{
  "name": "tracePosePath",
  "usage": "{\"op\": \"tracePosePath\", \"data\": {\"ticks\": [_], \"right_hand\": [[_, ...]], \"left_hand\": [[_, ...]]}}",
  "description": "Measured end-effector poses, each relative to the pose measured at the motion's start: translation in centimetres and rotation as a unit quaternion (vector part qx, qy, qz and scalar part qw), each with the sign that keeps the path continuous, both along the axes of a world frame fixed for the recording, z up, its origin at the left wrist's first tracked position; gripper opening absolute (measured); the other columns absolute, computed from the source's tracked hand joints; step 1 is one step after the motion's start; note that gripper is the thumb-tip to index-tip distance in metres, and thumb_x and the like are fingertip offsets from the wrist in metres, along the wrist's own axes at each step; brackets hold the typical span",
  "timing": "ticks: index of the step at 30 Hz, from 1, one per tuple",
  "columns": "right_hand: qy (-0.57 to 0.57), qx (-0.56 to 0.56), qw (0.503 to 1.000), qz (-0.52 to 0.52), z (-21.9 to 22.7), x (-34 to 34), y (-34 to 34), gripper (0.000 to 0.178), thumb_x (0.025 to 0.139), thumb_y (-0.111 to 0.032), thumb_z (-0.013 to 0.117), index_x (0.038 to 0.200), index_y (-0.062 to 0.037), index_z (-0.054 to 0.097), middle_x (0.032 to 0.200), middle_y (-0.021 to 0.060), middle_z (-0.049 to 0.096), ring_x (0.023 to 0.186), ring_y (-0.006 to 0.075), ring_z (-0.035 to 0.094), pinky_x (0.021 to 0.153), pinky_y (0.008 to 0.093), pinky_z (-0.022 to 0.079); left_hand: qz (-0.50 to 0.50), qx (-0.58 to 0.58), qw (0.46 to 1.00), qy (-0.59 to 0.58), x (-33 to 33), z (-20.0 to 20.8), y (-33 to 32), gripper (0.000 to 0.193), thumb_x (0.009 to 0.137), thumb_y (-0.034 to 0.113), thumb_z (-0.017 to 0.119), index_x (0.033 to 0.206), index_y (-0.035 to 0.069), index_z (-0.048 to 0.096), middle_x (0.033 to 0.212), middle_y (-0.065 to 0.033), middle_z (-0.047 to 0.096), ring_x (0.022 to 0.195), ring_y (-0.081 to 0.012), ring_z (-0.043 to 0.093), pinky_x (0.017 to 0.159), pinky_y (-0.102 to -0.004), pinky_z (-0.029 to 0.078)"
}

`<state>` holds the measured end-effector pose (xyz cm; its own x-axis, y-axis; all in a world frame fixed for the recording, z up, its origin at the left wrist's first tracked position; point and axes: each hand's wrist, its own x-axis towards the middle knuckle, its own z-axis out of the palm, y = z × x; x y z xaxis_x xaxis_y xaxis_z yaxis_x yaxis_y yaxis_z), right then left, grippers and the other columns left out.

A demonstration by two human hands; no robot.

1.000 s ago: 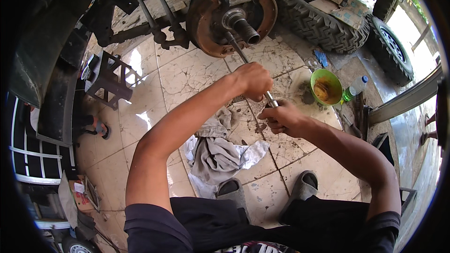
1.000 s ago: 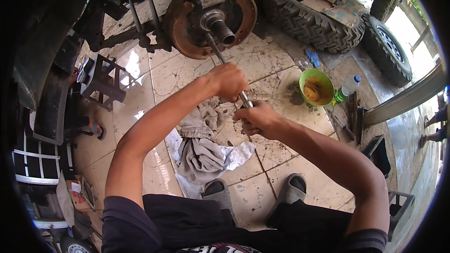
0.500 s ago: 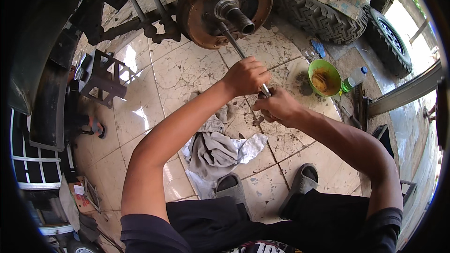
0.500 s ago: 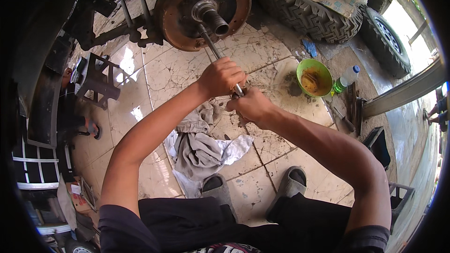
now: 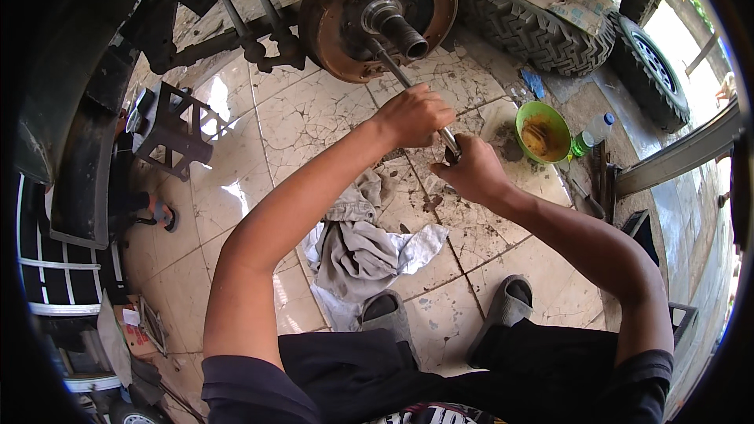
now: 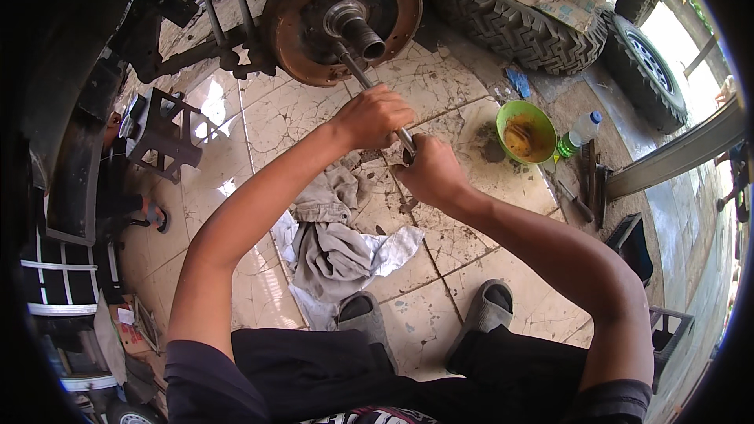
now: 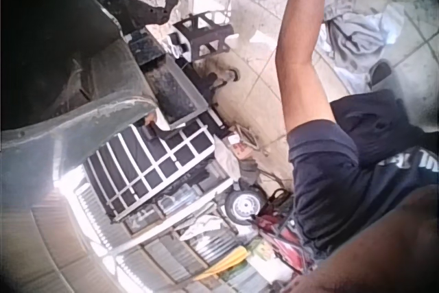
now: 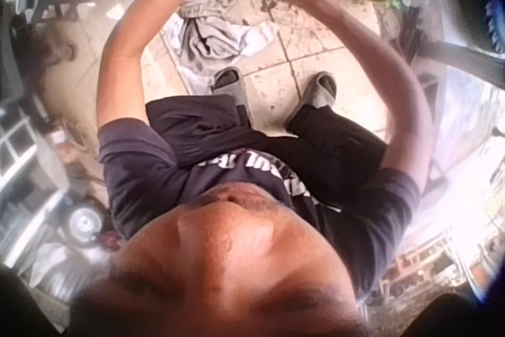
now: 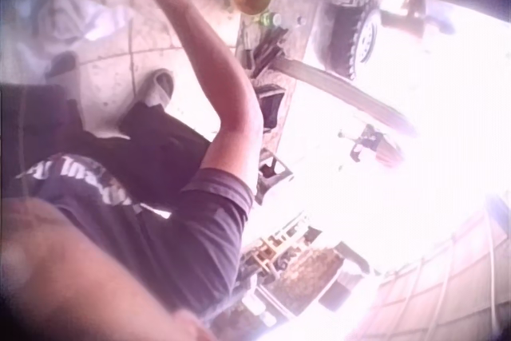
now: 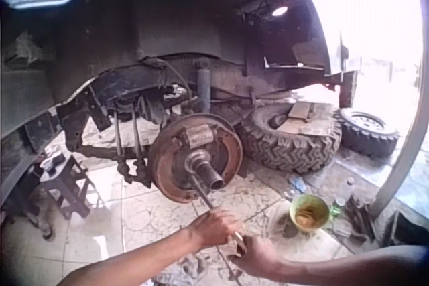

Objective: The person works on a vehicle axle assembly, using a T-handle socket wrench to loosen and remove bolts and components while handling a metal shaft.

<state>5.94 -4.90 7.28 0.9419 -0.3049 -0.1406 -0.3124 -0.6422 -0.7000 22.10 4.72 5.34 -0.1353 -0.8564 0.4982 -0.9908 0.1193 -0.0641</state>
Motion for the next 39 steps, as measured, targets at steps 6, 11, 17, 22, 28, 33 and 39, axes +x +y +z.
{"op": "tracePosePath", "data": {"ticks": [6, 11, 17, 22, 28, 33, 39], "right_hand": [[-0.012, 0.019, 1.0, 0.019, -1.7, 0.6, 0.3, 0.033, 0.073, -0.022, 0.078, 0.083, 0.0023, 0.057, 0.067, 0.0144, 0.061, 0.059, 0.0238, 0.06, 0.058, 0.0386, 0.048], [0.127, 0.404, 0.906, 0.0, 1.2, 0.6, -2.0, 0.02, 0.079, -0.01, 0.071, 0.082, -0.0025, 0.052, 0.058, 0.0019, 0.048, 0.043, 0.0112, 0.042, 0.038, 0.0292, 0.029], [0.074, 0.158, 0.984, 0.031, -0.9, 0.8, -2.1, 0.036, 0.079, -0.03, 0.075, 0.073, 0.0006, 0.058, 0.061, 0.0074, 0.058, 0.052, 0.0195, 0.057, 0.051, 0.0361, 0.048], [0.038, 0.083, 0.995, 0.029, -1.1, 0.7, 1.4, 0.04, 0.079, -0.034, 0.075, 0.072, 0.002, 0.059, 0.061, 0.0073, 0.059, 0.058, 0.0213, 0.062, 0.055, 0.0384, 0.049], [0.16, 0.568, 0.805, 0.062, 0.2, 1.3, -3.1, 0.027, 0.083, -0.018, 0.073, 0.069, -0.005, 0.054, 0.055, 0.0013, 0.048, 0.041, 0.0099, 0.042, 0.036, 0.0269, 0.03], [0.059, 0.138, 0.985, 0.091, 0.8, -1.1, -1.0, 0.039, 0.09, -0.037, 0.067, 0.07, -0.0044, 0.057, 0.055, 0.0009, 0.049, 0.046, 0.0136, 0.047, 0.045, 0.0339, 0.038], [0.051, 0.137, 0.987, 0.062, -1.4, -7.5, -0.2, 0.047, 0.093, -0.042, 0.06, 0.077, 0.0014, 0.058, 0.056, 0.0089, 0.051, 0.051, 0.0186, 0.046, 0.052, 0.04, 0.039]], "left_hand": [[0.041, 0.137, 0.99, 0.003, 1.0, 0.3, 0.1, 0.009, 0.057, 0.013, 0.065, 0.06, 0.011, 0.056, 0.059, -0.008, 0.06, 0.064, -0.0277, 0.063, 0.06, -0.0412, 0.047], [0.108, 0.362, 0.926, 0.012, -0.6, 6.1, -2.1, 0.006, 0.06, 0.015, 0.065, 0.064, 0.011, 0.066, 0.063, -0.0124, 0.064, 0.064, -0.0318, 0.066, 0.063, -0.041, 0.054], [0.024, -0.047, 0.998, -0.033, -0.1, 0.4, -0.2, 0.007, 0.065, 0.015, 0.065, 0.064, 0.01, 0.061, 0.059, -0.0074, 0.059, 0.065, -0.027, 0.062, 0.069, -0.0377, 0.048], [0.055, -0.034, 0.998, 0.004, 0.4, -1.7, 1.4, 0.011, 0.068, 0.02, 0.068, 0.067, 0.012, 0.061, 0.06, -0.0042, 0.06, 0.068, -0.0222, 0.062, 0.077, -0.0345, 0.046], [0.102, 0.277, 0.955, 0.003, 0.9, 3.4, -1.3, 0.01, 0.058, 0.019, 0.064, 0.056, 0.01, 0.058, 0.056, -0.012, 0.06, 0.06, -0.0333, 0.065, 0.055, -0.0442, 0.052], [0.022, 0.094, 0.995, -0.014, 0.2, -0.8, 0.2, 0.004, 0.064, 0.011, 0.06, 0.066, 0.01, 0.057, 0.059, -0.0057, 0.06, 0.062, -0.0239, 0.063, 0.063, -0.0381, 0.049], [-0.048, 0.033, 0.998, -0.017, -5.2, -2.7, 2.2, 0.016, 0.069, 0.012, 0.065, 0.084, 0.012, 0.059, 0.078, 0.0005, 0.056, 0.083, -0.0163, 0.058, 0.083, -0.0342, 0.042]]}}
